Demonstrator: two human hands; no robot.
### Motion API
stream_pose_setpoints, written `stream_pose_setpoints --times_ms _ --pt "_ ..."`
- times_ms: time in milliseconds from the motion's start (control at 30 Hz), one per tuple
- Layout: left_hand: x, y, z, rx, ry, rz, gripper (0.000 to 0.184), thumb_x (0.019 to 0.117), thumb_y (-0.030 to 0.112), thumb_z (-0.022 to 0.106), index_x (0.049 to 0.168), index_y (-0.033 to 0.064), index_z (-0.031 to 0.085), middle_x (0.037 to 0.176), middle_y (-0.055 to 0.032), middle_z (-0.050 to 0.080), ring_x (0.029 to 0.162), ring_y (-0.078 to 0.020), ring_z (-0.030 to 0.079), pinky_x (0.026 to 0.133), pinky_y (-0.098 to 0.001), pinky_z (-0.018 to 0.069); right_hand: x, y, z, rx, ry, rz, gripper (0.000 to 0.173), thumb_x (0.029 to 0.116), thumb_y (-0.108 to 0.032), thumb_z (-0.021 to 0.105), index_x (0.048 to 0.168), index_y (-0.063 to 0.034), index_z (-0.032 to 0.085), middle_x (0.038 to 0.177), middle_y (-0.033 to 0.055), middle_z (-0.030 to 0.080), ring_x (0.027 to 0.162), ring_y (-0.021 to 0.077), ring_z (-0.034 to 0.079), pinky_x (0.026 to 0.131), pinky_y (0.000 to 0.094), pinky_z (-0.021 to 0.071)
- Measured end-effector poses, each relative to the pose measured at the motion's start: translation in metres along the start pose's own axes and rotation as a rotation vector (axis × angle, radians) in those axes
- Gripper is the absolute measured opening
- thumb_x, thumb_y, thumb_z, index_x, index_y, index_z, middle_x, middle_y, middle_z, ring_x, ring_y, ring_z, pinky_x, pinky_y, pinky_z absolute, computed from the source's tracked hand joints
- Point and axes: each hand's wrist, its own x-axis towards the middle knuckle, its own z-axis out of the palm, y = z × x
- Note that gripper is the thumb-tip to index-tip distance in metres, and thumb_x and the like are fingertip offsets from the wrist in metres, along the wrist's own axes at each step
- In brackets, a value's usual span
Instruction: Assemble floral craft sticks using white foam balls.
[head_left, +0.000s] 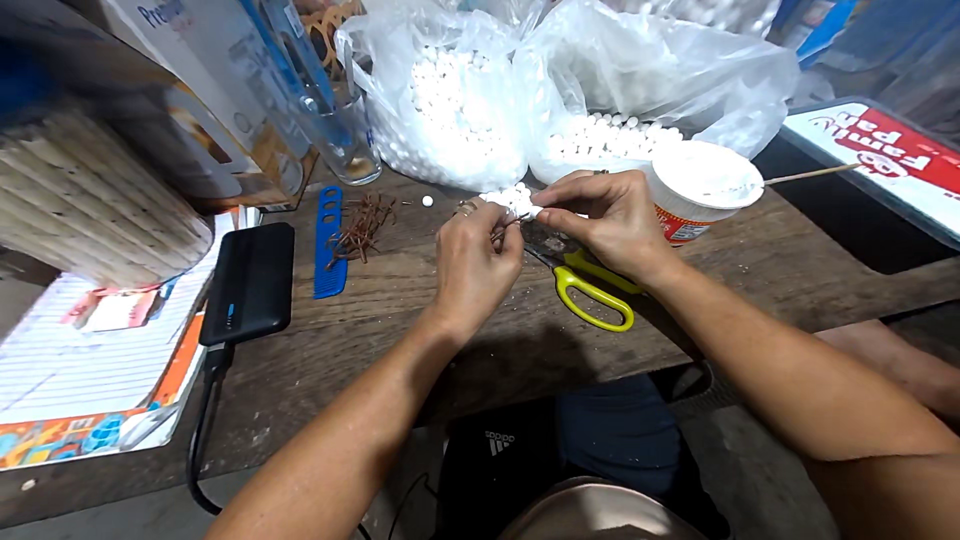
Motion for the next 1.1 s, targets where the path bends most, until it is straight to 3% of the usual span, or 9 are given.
stream_pose_setpoints --times_ms 233,367,633,1100 --pt "0.0 0.001 -0.0009 -0.039 0.006 0.008 0.009 0.0917 0.002 0.064 0.084 -0.0001 0.068 0.076 -0.0083 0.059 0.067 -0.0078 0.056 0.059 -0.0175 0.0434 -0.0003 -0.0042 -0.0002 0.05 0.018 0.065 0.014 0.0872 0.004 0.071 0.101 0.0033 0.073 0.095 0.004 0.073 0.08 0.0004 0.068 0.076 0.0168 0.0587" --pt "-0.0001 0.0012 -0.0002 -0.046 0.002 -0.002 0.009 0.0911 0.002 0.065 0.086 -0.0007 0.071 0.081 -0.0103 0.063 0.07 -0.009 0.059 0.062 -0.0188 0.0464 -0.0005 -0.0033 -0.0002 0.051 0.017 0.045 0.016 0.0863 0.005 0.071 0.102 0.0043 0.072 0.098 0.0054 0.072 0.083 0.002 0.068 0.078 0.0176 0.0587" --pt "-0.0003 0.0013 -0.0009 -0.033 0.009 -0.004 0.01 0.0908 0.002 0.064 0.081 0.0006 0.068 0.078 -0.0082 0.059 0.07 -0.0098 0.056 0.062 -0.02 0.0444 -0.0018 -0.0008 0.0025 0.0 0.012 -0.104 0.014 0.0848 0.006 0.071 0.099 0.006 0.073 0.103 0.0101 0.07 0.088 0.0056 0.07 0.082 0.0201 0.0598" --pt "-0.0016 0.0019 -0.0025 -0.021 0.0 0.028 0.011 0.0903 0.001 0.064 0.08 0.0003 0.067 0.076 -0.0088 0.058 0.067 -0.0113 0.055 0.06 -0.0217 0.0439 -0.0032 -0.0047 0.0034 0.001 0.009 -0.008 0.012 0.0874 0.003 0.072 0.099 0.0049 0.074 0.099 0.0082 0.072 0.082 0.0011 0.069 0.076 0.0158 0.0593"
